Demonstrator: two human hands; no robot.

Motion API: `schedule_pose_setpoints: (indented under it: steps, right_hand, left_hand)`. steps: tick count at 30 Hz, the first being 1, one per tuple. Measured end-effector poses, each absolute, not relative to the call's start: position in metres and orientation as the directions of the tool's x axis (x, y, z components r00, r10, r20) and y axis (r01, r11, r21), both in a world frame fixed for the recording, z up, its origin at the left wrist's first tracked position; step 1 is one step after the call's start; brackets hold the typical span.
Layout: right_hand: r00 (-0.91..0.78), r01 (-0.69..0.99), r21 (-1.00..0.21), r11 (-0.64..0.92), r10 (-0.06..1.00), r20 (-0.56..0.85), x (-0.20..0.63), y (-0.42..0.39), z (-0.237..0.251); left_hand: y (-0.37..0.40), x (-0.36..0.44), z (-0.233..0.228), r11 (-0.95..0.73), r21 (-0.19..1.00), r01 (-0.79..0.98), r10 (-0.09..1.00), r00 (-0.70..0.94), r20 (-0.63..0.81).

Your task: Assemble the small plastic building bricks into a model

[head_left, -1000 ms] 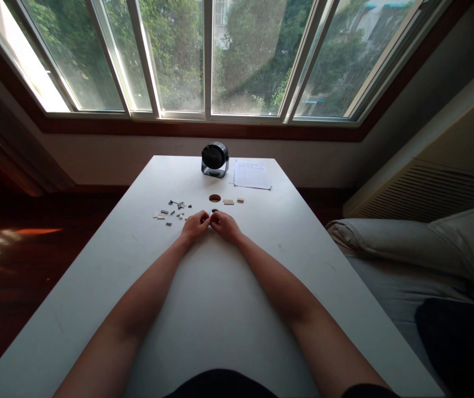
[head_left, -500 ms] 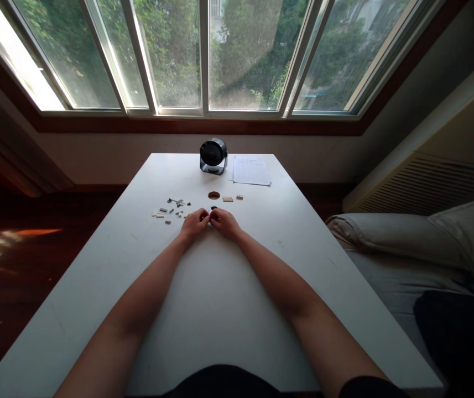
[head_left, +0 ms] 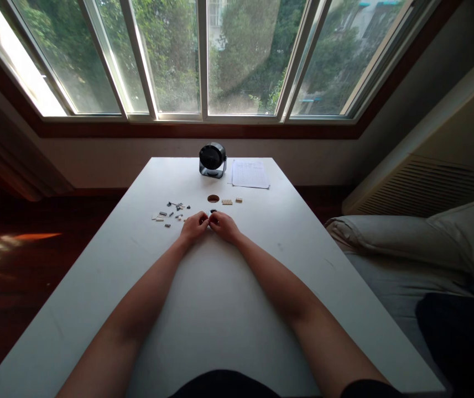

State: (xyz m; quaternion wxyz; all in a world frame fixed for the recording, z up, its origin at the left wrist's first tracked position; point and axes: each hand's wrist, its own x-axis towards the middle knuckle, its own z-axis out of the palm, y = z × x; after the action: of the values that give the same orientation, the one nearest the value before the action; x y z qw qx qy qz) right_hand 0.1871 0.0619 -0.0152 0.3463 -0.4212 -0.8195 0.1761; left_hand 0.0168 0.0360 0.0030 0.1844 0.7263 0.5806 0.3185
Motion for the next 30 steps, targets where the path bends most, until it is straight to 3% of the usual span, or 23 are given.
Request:
schedule_pose_setpoints:
  steps: [30]
  right_hand:
    - [-0.42,0.562,-0.558,0.611,0.792,0.444,0.1873,0.0654,-0.0197]
  left_hand:
    - [0.0364,0.0158,0.0046,-0.271,0.64,0.719,0.958,0.14,0.249]
